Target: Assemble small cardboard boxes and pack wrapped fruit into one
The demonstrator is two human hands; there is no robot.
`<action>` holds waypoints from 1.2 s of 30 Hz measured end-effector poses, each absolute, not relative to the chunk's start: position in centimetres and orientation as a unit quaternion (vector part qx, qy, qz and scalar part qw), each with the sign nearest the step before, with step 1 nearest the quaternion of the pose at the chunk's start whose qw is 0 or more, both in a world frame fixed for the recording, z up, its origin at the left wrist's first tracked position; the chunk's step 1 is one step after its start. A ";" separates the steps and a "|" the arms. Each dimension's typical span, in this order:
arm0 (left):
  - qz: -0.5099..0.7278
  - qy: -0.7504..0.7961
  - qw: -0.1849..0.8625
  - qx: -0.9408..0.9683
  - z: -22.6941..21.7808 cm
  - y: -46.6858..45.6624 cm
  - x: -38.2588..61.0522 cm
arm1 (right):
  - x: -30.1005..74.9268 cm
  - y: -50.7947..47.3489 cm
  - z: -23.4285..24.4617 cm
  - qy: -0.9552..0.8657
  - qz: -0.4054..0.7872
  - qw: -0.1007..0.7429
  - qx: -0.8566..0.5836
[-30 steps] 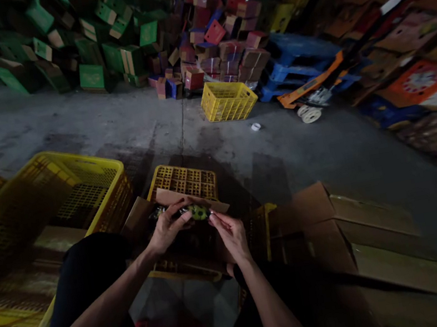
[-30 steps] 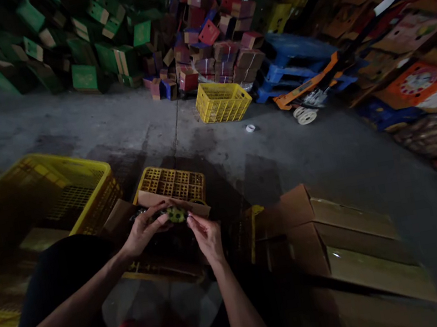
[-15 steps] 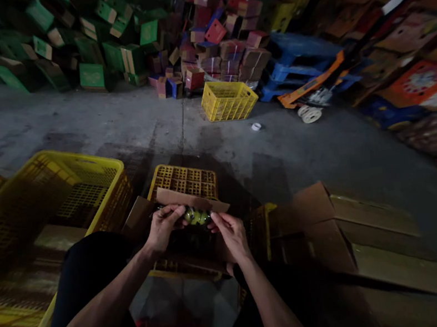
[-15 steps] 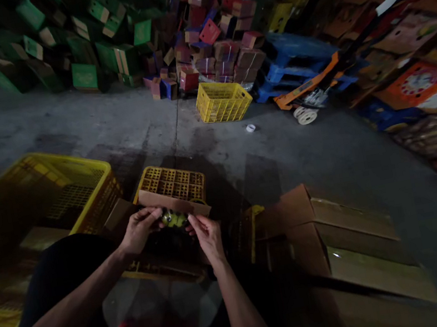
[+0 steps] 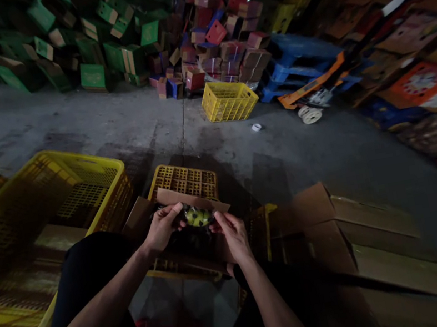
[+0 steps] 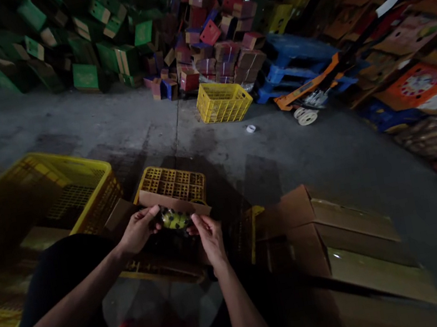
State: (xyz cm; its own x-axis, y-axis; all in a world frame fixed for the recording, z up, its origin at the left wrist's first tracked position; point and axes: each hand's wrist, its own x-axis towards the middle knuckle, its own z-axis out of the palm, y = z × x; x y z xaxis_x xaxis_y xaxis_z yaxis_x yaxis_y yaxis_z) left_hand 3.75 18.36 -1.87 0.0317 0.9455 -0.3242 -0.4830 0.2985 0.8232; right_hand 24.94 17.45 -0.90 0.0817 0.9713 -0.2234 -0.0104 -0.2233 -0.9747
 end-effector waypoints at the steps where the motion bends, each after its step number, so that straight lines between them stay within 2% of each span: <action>1: 0.523 0.457 0.658 0.292 -1.7 18.4 3.5 | 25.0 17.4 -0.9 -0.416 0.528 0.464 -0.577; 4: 0.505 0.477 0.619 0.368 -1.1 18.4 3.1 | 25.3 17.4 -1.0 -0.414 0.522 0.464 -0.584; 8: 0.530 0.488 0.590 0.364 -1.2 18.4 3.3 | 25.3 17.3 -0.9 -0.422 0.519 0.454 -0.589; 17: 0.575 0.430 0.666 0.201 -2.4 18.2 4.5 | 24.7 17.5 -0.9 -0.407 0.529 0.450 -0.594; 30: 0.486 0.390 0.746 0.236 -2.5 17.7 4.1 | 25.9 17.2 -1.9 -0.414 0.490 0.450 -0.621; 34: 0.507 0.425 0.713 0.231 -2.7 17.8 4.1 | 25.6 17.3 -0.6 -0.439 0.533 0.471 -0.549; 36: 0.511 0.441 0.700 0.231 -2.6 17.9 4.1 | 25.5 17.2 0.1 -0.477 0.570 0.442 -0.503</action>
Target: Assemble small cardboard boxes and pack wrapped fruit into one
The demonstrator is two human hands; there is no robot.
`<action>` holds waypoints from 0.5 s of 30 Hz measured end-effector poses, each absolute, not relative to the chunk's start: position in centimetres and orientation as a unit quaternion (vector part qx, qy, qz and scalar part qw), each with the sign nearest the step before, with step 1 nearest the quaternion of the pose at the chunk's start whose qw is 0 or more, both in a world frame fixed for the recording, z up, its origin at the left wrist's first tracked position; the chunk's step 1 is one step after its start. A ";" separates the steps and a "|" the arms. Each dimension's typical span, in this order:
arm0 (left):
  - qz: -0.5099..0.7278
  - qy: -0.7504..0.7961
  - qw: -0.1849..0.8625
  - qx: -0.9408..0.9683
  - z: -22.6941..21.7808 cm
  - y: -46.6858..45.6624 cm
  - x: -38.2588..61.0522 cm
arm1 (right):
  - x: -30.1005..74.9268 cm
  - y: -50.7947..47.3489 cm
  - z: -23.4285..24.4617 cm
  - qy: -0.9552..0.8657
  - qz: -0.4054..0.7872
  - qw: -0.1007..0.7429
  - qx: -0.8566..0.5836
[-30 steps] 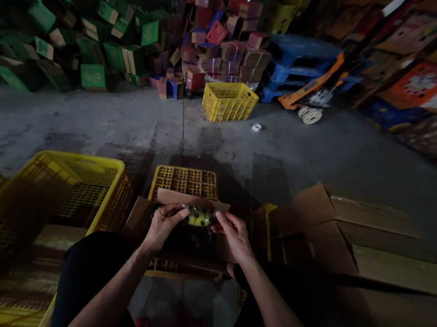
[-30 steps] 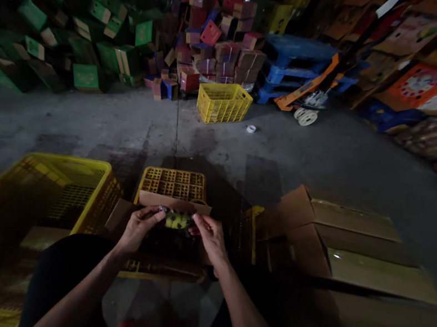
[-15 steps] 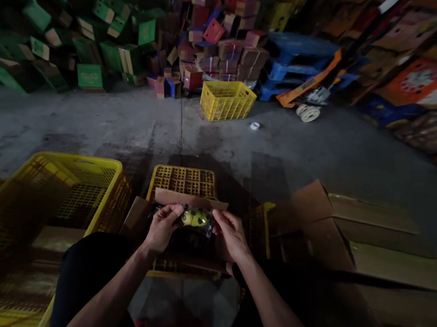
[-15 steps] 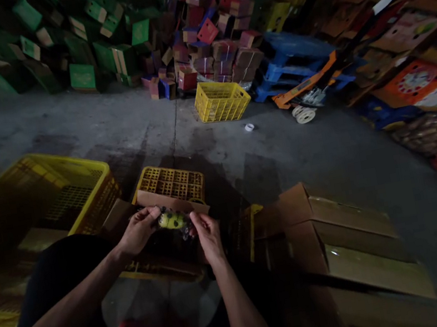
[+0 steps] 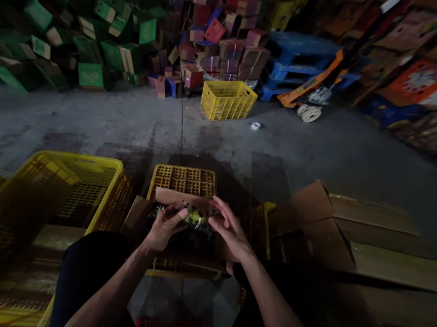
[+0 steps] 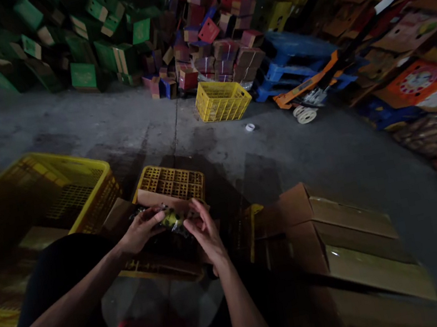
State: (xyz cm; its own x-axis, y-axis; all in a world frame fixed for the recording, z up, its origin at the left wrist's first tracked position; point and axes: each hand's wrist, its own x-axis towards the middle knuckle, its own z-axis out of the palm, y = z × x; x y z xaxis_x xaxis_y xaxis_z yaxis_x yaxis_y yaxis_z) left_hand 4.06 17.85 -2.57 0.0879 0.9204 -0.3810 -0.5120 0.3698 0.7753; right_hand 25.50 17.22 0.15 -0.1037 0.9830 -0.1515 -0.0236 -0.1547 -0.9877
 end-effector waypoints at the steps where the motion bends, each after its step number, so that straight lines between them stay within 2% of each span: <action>1: 0.511 0.449 0.695 0.234 -2.5 17.8 4.0 | 25.5 17.2 0.4 -0.491 0.583 0.419 -0.494; 3: 0.507 0.464 0.685 0.241 -2.2 17.8 4.0 | 25.5 17.1 0.3 -0.498 0.596 0.382 -0.500; 5: 0.506 0.467 0.682 0.246 -2.0 17.7 4.0 | 25.6 17.1 -0.4 -0.477 0.598 0.381 -0.519; 11: 0.487 0.407 0.728 0.259 -1.8 17.8 4.0 | 25.5 17.6 -2.7 -0.371 0.601 0.469 -0.531; 15: 0.486 0.384 0.722 0.307 -2.0 17.8 3.9 | 25.6 17.5 -3.1 -0.336 0.616 0.485 -0.522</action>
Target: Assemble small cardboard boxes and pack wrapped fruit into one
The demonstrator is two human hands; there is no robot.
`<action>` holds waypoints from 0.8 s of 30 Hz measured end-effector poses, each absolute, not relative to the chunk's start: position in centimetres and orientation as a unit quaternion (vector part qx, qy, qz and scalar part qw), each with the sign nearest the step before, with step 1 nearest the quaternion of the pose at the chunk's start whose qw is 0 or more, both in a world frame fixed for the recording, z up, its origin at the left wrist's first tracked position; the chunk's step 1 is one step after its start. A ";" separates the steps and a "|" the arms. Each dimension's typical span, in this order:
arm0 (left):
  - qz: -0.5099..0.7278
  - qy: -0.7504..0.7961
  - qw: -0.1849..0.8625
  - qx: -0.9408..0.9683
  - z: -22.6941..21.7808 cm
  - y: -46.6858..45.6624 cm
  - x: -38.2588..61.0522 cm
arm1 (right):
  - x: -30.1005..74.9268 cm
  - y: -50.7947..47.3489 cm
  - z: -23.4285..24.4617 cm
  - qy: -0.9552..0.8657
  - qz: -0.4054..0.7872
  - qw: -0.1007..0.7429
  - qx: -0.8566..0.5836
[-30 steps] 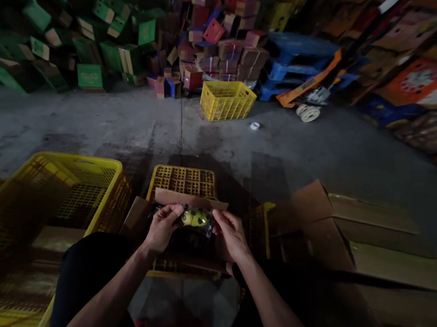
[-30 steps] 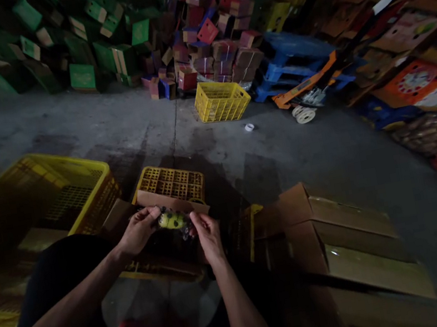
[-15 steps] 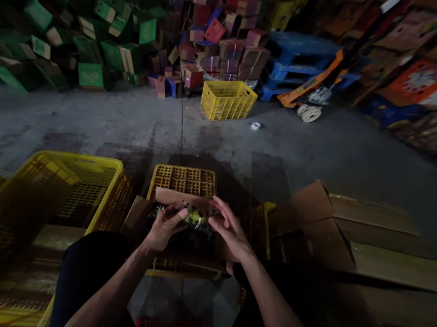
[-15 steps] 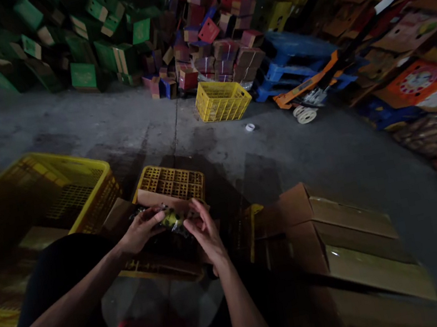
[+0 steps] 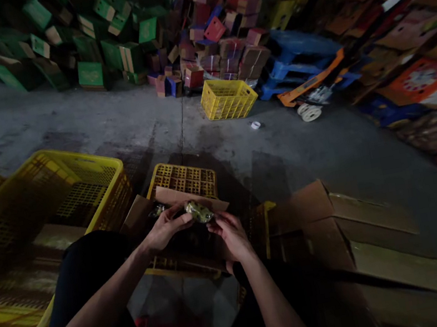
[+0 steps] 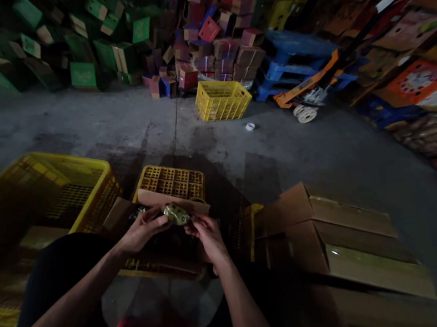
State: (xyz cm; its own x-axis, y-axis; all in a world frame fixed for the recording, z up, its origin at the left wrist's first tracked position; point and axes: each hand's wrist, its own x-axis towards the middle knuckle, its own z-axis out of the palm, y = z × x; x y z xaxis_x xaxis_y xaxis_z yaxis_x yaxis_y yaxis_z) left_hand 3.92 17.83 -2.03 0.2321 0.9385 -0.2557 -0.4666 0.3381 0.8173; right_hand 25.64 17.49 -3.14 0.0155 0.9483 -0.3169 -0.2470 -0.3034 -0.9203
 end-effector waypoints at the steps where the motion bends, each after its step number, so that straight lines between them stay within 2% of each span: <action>1: 0.488 0.390 0.713 0.318 -2.1 17.8 3.9 | 25.7 17.4 -3.3 -0.332 0.621 0.483 -0.520; 8: 0.502 0.437 0.653 0.362 -2.6 17.9 3.7 | 25.6 17.5 -4.1 -0.303 0.608 0.502 -0.535; 14: 0.492 0.473 0.601 0.416 -1.8 18.2 3.8 | 25.4 17.8 -3.2 -0.335 0.614 0.470 -0.538; 19: 0.467 0.472 0.605 0.439 -1.7 18.2 3.8 | 25.3 17.2 -1.9 -0.411 0.601 0.430 -0.534; 24: 0.450 0.434 0.630 0.462 -1.8 18.2 3.6 | 25.6 17.2 -2.3 -0.378 0.616 0.450 -0.524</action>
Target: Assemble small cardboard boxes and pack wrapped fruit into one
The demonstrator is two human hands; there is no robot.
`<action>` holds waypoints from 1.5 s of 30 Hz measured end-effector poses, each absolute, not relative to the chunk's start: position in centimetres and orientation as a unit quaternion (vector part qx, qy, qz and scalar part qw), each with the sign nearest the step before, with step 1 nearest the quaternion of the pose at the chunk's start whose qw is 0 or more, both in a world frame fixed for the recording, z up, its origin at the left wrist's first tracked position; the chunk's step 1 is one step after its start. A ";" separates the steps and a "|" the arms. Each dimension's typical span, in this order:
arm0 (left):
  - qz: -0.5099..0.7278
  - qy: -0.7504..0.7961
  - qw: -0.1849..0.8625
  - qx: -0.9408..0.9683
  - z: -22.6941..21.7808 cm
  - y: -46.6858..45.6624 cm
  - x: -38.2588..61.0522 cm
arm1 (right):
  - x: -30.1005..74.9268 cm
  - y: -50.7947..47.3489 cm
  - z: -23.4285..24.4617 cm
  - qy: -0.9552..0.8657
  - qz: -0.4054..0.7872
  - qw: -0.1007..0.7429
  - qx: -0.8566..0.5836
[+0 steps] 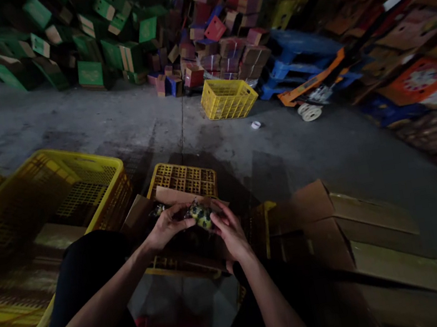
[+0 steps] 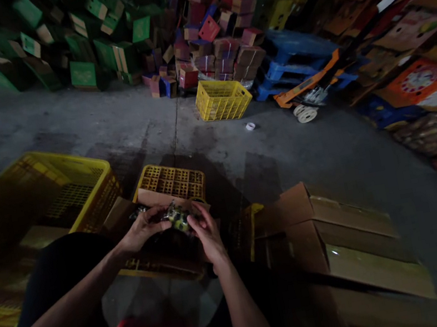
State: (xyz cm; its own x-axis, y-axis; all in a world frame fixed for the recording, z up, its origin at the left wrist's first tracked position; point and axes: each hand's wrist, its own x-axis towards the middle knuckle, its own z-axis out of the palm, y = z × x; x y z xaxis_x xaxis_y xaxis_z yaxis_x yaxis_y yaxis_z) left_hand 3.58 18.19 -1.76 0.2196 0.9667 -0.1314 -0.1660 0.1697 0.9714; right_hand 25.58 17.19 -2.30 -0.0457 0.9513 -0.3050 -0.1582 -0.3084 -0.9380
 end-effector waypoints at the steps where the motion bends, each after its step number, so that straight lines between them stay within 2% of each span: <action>1: 0.444 0.422 0.638 0.467 -1.7 18.2 3.6 | 25.6 17.2 -2.6 -0.369 0.616 0.455 -0.528; 8: 0.468 0.385 0.673 0.425 -2.2 18.0 4.1 | 24.9 17.4 -3.2 -0.300 0.659 0.486 -0.489; 14: 0.477 0.379 0.697 0.379 -2.9 17.6 4.6 | 24.6 16.9 -2.9 -0.316 0.722 0.413 -0.456; 20: 0.487 0.391 0.682 0.380 -3.0 17.7 4.4 | 25.3 17.2 -2.7 -0.424 0.583 0.388 -0.574; 27: 0.437 0.451 0.621 0.470 -2.0 17.6 4.5 | 25.1 17.2 -0.6 -0.561 0.521 0.416 -0.490; 36: 0.383 0.451 0.550 0.589 -2.5 17.1 4.6 | 25.3 17.4 -1.3 -0.650 0.410 0.411 -0.490; 40: 0.353 0.438 0.543 0.623 -2.5 17.0 4.4 | 25.7 17.4 -0.8 -0.613 0.398 0.437 -0.525; 45: 0.356 0.430 0.577 0.597 -1.6 16.7 4.5 | 26.3 17.6 0.0 -0.546 0.447 0.454 -0.545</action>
State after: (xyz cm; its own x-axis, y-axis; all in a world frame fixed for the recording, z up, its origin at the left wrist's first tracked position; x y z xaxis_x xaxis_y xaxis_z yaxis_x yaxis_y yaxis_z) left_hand 4.48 16.73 -1.59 0.3768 0.9236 -0.0708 0.1021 0.0346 0.9942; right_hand 26.34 17.60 0.03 0.0053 1.0000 0.0082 0.1894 0.0071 -0.9819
